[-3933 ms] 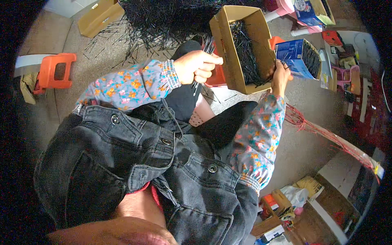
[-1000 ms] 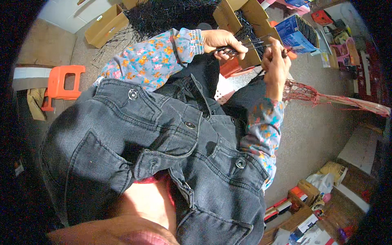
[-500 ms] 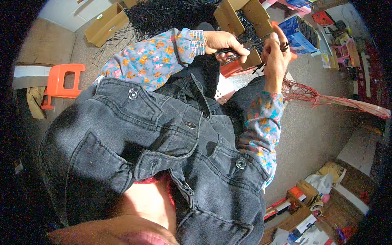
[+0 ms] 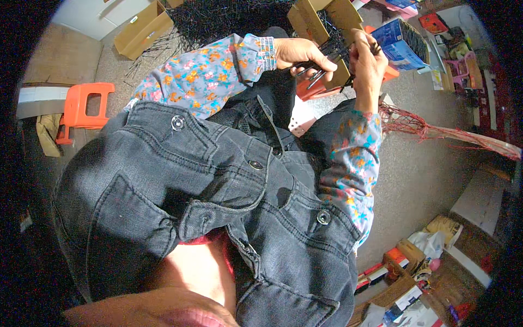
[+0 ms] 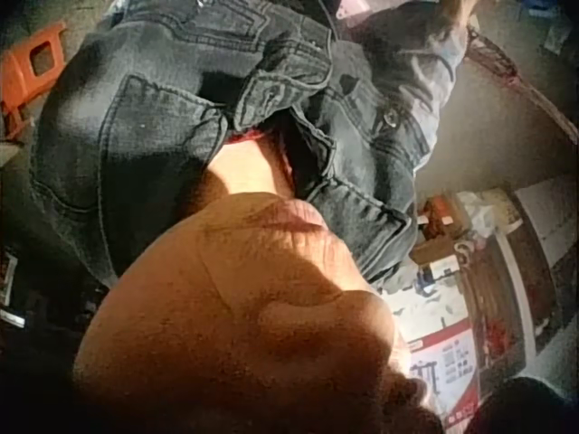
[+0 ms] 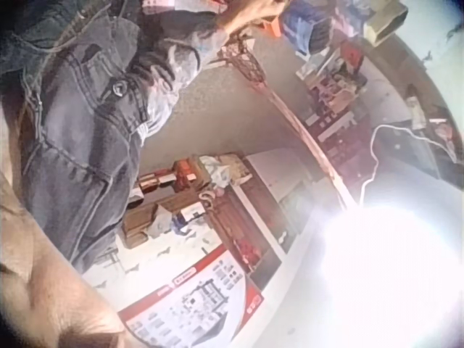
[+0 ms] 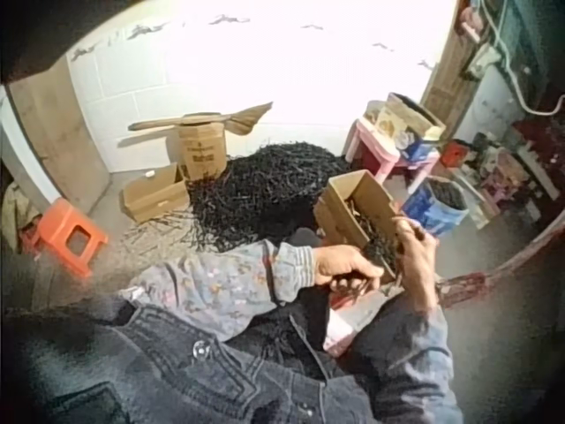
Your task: Sorting small black industrial components from a cardboard box into bundles and containers.
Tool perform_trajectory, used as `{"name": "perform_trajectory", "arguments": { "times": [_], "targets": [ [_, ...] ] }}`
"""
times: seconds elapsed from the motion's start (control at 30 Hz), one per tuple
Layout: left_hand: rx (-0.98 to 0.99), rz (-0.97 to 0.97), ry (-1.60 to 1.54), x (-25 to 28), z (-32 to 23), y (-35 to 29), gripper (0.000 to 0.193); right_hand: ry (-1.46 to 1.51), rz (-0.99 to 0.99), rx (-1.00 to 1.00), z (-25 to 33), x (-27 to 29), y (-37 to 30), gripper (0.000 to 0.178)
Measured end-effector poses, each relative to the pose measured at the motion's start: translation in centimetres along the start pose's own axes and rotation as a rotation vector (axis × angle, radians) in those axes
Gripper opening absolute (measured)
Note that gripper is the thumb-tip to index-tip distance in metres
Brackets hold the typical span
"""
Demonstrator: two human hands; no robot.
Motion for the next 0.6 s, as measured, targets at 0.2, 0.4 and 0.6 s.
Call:
{"name": "perform_trajectory", "arguments": {
  "times": [0.2, 0.4, 0.6],
  "targets": [
    [-0.096, -0.099, 0.004, 1.0, -0.8, -0.4, 0.027, -0.133, 0.069, -0.082, -1.1, -1.6, -0.2, 0.019],
    [-0.245, -0.235, -0.118, 2.8, -1.5, -1.0, 0.025, 0.064, -0.072, -0.177, -4.4, 0.5, -4.7, 0.014],
    [-0.331, -0.327, -0.162, 3.6, -1.5, -1.0, 0.024, 0.166, 0.065, -0.241, -5.1, -3.7, -6.1, 0.013]
  ]
}}
Point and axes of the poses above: each hand's wrist, its own y-axis towards the middle knuckle, its own x-axis out of the back of the hand, z = x × y, the point moved 9 cm from there along y, towards the middle knuckle, and after that the axes turned 13 degrees about z, right-handed, at the moved point
